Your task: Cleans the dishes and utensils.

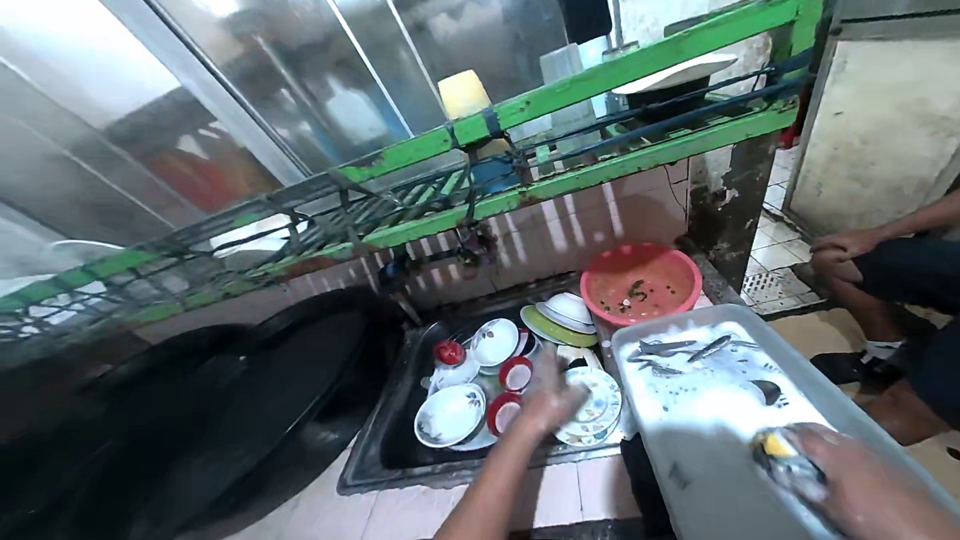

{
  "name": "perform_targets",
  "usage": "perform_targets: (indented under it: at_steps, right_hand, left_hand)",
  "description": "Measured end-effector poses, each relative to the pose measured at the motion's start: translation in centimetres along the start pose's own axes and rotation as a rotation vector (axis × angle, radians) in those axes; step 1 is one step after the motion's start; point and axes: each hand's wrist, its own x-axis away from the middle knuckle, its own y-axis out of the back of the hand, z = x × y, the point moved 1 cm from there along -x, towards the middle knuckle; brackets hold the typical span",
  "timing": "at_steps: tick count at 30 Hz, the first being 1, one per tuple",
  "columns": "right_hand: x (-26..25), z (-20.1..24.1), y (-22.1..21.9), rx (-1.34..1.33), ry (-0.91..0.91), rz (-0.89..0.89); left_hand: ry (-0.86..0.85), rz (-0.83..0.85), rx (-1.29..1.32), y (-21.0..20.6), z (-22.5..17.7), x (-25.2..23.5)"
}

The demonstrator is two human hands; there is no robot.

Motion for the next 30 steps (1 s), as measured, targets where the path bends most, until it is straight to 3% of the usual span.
perform_targets:
  at_steps: [2, 3, 6, 9, 12, 15, 18, 20, 25, 28, 30]
  right_hand:
    - [-0.1, -0.2, -0.7, 0.088, -0.003, 0.105]
    - [-0.1, 0.0, -1.0, 0.116, -0.029, 0.147]
    - [0.0, 0.1, -1.3, 0.149, -0.104, 0.195]
    - [0.2, 0.2, -1.2, 0.118, -0.12, 0.168]
    - [0.4, 0.2, -1.2, 0.087, -0.108, 0.134]
    - [0.1, -0.3, -1.6, 0.087, -0.116, 0.121]
    - [-0.2, -0.3, -1.6, 0.076, -0.154, 0.129]
    - [-0.3, -0.3, -1.7, 0.072, -0.165, 0.117]
    - [-0.7, -0.6, -1.7, 0.065, -0.158, 0.155]
    - [-0.6, -0.4, -1.1, -0.061, -0.171, 0.078]
    - [0.0, 0.2, -0.2, -0.226, -0.175, -0.086]
  left_hand:
    - [-0.061, 0.33, -0.33, -3.2, -1.2, 1.1]
    - [-0.088, 0.402, -0.469, -4.5, -1.0, 1.4]
    - [-0.195, 0.348, -0.65, -6.5, 0.7, 2.3]
    - [-0.413, 0.2, -0.687, -6.6, 1.6, 3.1]
    - [-0.404, 0.147, -0.598, -5.1, -0.5, 3.8]
    - [-0.197, 0.068, -0.436, -2.5, -3.1, 3.9]
    - [0.083, -0.022, -0.041, 1.0, -4.2, 2.5]
    - [0.154, -0.147, 0.223, 2.9, -4.4, 1.9]
    - [-0.038, -0.283, 0.475, 5.6, -9.7, 3.9]
    - [-0.194, -0.228, 0.425, 3.2, -14.0, 5.1]
    - [-0.305, -0.101, 0.257, -0.3, -16.0, 5.0]
